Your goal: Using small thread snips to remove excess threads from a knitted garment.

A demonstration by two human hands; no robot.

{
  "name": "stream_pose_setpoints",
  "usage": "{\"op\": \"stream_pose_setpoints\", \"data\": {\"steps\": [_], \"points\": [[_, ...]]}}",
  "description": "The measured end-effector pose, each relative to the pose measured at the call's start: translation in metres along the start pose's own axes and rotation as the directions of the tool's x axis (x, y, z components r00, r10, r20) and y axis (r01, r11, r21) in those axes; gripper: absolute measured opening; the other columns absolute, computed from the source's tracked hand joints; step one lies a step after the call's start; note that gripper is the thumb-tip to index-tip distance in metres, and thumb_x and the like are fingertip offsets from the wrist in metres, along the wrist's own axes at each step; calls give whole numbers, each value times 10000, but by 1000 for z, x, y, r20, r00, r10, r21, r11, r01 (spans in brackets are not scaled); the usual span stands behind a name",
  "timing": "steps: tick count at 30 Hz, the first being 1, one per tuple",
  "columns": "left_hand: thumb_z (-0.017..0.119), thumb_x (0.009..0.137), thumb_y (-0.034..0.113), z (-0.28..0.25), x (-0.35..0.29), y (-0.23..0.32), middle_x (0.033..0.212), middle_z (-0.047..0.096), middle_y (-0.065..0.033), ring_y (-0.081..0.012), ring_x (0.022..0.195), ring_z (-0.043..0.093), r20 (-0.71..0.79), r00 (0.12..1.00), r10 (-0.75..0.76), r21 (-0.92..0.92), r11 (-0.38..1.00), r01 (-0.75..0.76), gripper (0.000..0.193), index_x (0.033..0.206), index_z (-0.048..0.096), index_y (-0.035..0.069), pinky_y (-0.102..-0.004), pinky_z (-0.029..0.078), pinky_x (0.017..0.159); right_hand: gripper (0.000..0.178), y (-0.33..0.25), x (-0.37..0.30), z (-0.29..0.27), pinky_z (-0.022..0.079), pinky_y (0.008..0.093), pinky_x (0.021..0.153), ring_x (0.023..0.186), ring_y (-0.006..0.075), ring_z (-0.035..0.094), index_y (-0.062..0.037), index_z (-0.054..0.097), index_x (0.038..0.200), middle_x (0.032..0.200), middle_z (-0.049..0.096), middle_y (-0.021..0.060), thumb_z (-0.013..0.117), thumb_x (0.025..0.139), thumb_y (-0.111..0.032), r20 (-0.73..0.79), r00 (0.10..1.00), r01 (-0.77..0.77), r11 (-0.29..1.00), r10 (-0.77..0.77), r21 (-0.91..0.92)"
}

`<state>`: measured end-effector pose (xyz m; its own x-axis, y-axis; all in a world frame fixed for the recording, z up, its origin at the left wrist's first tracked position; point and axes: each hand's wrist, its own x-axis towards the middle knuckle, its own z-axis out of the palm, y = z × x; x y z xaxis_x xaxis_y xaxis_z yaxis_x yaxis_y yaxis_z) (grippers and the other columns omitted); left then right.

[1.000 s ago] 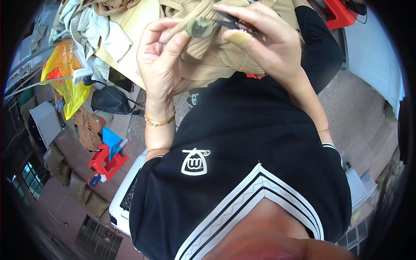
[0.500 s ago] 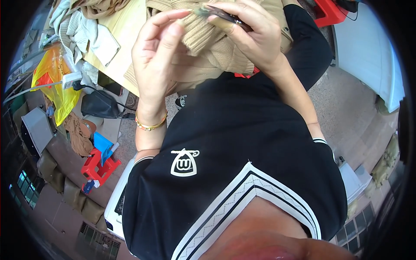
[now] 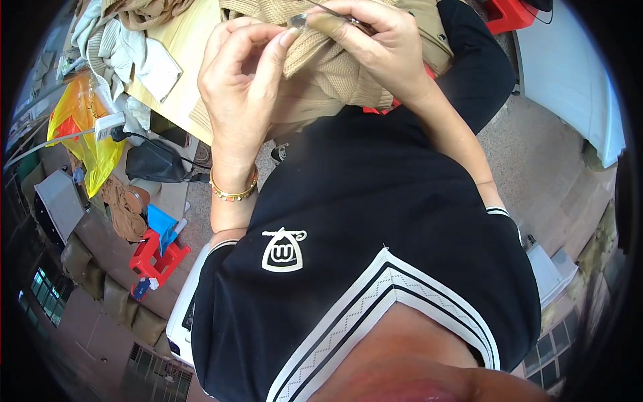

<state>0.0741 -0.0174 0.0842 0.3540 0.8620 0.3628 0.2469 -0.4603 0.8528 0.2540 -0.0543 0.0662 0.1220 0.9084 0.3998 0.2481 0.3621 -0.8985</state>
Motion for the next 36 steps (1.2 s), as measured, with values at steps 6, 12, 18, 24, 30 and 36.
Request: {"op": "stream_pose_setpoints", "data": {"steps": [6, 12, 18, 24, 30, 36], "points": [[698, 903, 62, 4, 0, -13, 868, 602, -36, -90, 694, 553, 21, 1000, 24, 60, 998, -25, 89, 927, 639, 0, -228, 454, 610, 169, -5, -2, 0, 443, 208, 610, 718, 44, 564, 42, 714, 1022, 837, 683, 24, 714, 893, -66, 0, 974, -222, 966, 224, 132], [637, 959, 88, 7, -3, -11, 839, 626, -19, -65, 730, 554, -33, 992, -119, -169, 979, 112, 105, 1007, 631, -6, -215, 457, 643, 173, -2, -1, 0, 432, 196, 602, 711, 34, 552, 45, 713, 1034, 832, 679, 12, 702, 901, -65, -12, 979, -200, 969, 204, 142], [706, 908, 73, -2, -4, -6, 842, 607, 12, -37, 719, 542, 63, 980, -189, -116, 974, 195, 123, 992, 696, -16, -185, 437, 631, 157, 0, -4, 1, 435, 202, 606, 709, 40, 552, 46, 709, 1022, 833, 675, 18, 694, 900, -51, 21, 974, -224, 958, 224, 180], [729, 883, 65, -2, -3, -3, 802, 619, -18, -57, 649, 545, 6, 990, -138, 43, 990, 138, 100, 933, 697, -16, -207, 442, 589, 154, -1, -2, 0, 474, 230, 642, 745, 80, 610, 45, 712, 1002, 850, 698, 64, 708, 893, -63, 1, 991, -137, 988, 137, 70], [678, 921, 70, -1, -4, -5, 787, 603, -34, -78, 644, 550, 23, 998, -52, 95, 994, 50, 85, 916, 651, -10, -223, 448, 593, 165, -2, -2, 2, 488, 232, 672, 770, 85, 625, 45, 713, 1011, 860, 708, 68, 707, 902, -78, -31, 992, -119, 989, 123, 93], [643, 952, 75, 4, -3, -10, 784, 573, 0, -55, 684, 513, 17, 996, -90, -134, 987, 92, 83, 962, 630, -6, -213, 425, 607, 173, -1, -3, -1, 486, 221, 678, 784, 67, 617, 51, 709, 1026, 881, 713, 49, 690, 920, -84, 29, 970, -243, 958, 241, 150]]}}
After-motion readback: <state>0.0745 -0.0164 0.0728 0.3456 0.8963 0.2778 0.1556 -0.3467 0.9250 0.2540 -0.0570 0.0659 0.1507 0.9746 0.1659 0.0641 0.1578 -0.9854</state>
